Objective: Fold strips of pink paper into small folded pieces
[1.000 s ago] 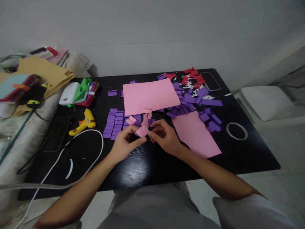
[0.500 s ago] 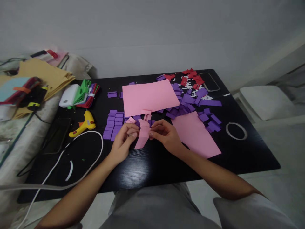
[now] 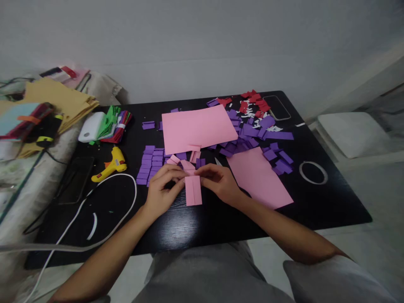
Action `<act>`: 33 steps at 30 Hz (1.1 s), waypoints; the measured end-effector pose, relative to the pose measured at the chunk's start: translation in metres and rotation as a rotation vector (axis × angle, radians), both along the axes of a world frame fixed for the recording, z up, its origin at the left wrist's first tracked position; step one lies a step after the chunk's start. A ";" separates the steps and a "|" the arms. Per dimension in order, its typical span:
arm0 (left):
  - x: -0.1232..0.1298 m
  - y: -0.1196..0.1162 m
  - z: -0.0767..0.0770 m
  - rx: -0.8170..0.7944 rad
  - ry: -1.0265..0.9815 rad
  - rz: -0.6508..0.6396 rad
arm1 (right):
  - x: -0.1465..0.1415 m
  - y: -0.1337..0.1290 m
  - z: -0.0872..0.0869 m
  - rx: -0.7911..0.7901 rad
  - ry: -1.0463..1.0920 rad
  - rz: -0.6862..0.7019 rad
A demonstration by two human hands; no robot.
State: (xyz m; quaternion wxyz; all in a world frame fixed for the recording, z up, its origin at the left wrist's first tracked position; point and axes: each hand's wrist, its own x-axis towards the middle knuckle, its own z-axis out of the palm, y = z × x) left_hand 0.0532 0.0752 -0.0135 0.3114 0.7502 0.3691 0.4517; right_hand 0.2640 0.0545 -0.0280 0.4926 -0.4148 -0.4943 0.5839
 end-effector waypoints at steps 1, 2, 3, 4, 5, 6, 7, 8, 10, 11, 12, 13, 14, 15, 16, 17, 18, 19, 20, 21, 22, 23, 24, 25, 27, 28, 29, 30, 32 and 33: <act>0.000 0.000 -0.001 0.005 -0.015 0.012 | 0.000 -0.001 0.000 0.054 -0.034 -0.011; 0.001 0.000 -0.001 0.004 -0.032 0.018 | -0.001 -0.002 0.000 0.116 -0.075 -0.030; 0.001 0.000 -0.002 -0.005 -0.049 0.021 | -0.001 -0.002 0.000 0.184 -0.122 -0.053; 0.001 0.000 -0.002 -0.022 -0.067 0.023 | -0.002 -0.003 0.000 0.254 -0.170 -0.078; 0.001 0.000 -0.002 -0.049 -0.087 0.024 | -0.002 -0.003 0.000 0.320 -0.217 -0.104; 0.001 -0.001 -0.002 -0.088 -0.107 0.024 | -0.002 -0.004 0.000 0.377 -0.256 -0.133; 0.001 -0.001 -0.002 -0.139 -0.126 0.023 | -0.002 -0.004 0.001 0.420 -0.286 -0.160; 0.002 -0.002 -0.002 -0.202 -0.145 0.021 | -0.001 -0.005 0.001 0.454 -0.311 -0.183; 0.004 -0.003 -0.001 -0.340 -0.194 0.018 | -0.001 -0.006 0.001 0.501 -0.352 -0.206; 0.005 -0.004 -0.001 -0.403 -0.227 0.021 | -0.001 -0.007 0.001 0.514 -0.371 -0.202; 0.007 -0.005 -0.001 -0.453 -0.264 0.026 | -0.001 -0.007 0.001 0.520 -0.390 -0.190; 0.008 -0.005 0.000 -0.486 -0.303 0.030 | -0.001 -0.008 0.001 0.514 -0.404 -0.178; 0.010 -0.006 0.000 -0.499 -0.338 0.033 | -0.001 -0.008 0.001 0.493 -0.408 -0.170; 0.010 -0.006 -0.001 -0.492 -0.362 0.034 | -0.001 -0.008 0.002 0.464 -0.404 -0.168; 0.011 -0.006 -0.001 -0.469 -0.371 0.033 | -0.001 -0.007 0.002 0.436 -0.392 -0.171; 0.010 -0.006 -0.001 -0.429 -0.360 0.032 | -0.001 -0.007 0.002 0.417 -0.379 -0.178; 0.010 -0.006 -0.002 -0.378 -0.324 0.034 | -0.001 -0.006 0.002 0.407 -0.367 -0.184; 0.009 -0.006 -0.003 -0.316 -0.266 0.037 | -0.002 -0.005 0.002 0.407 -0.360 -0.190; 0.007 -0.006 -0.003 -0.244 -0.191 0.040 | -0.002 -0.005 0.002 0.414 -0.356 -0.193; 0.006 -0.006 -0.004 -0.168 -0.110 0.040 | -0.002 -0.004 0.002 0.423 -0.355 -0.194; 0.005 -0.005 -0.004 -0.091 -0.037 0.038 | -0.002 -0.004 0.002 0.432 -0.359 -0.192; 0.004 -0.005 -0.004 -0.020 0.021 0.034 | -0.001 -0.004 0.002 0.440 -0.367 -0.188; 0.003 -0.005 -0.004 0.038 0.061 0.032 | -0.001 -0.004 0.002 0.447 -0.379 -0.181; 0.002 -0.005 -0.004 0.083 0.083 0.033 | -0.001 -0.004 0.003 0.457 -0.394 -0.175; 0.001 -0.004 -0.004 0.131 0.105 0.031 | 0.000 -0.004 0.003 0.478 -0.440 -0.162; 0.001 -0.004 -0.005 0.140 0.117 0.022 | 0.000 -0.004 0.004 0.490 -0.467 -0.153; 0.000 -0.004 -0.005 0.143 0.133 0.003 | -0.001 -0.004 0.004 0.506 -0.491 -0.142; 0.000 -0.004 -0.005 0.141 0.151 -0.024 | -0.001 -0.004 0.004 0.524 -0.509 -0.127; -0.001 -0.004 -0.005 0.126 0.187 -0.083 | -0.001 -0.005 0.004 0.565 -0.521 -0.093; -0.002 -0.004 -0.005 0.117 0.203 -0.110 | -0.001 -0.005 0.003 0.584 -0.519 -0.073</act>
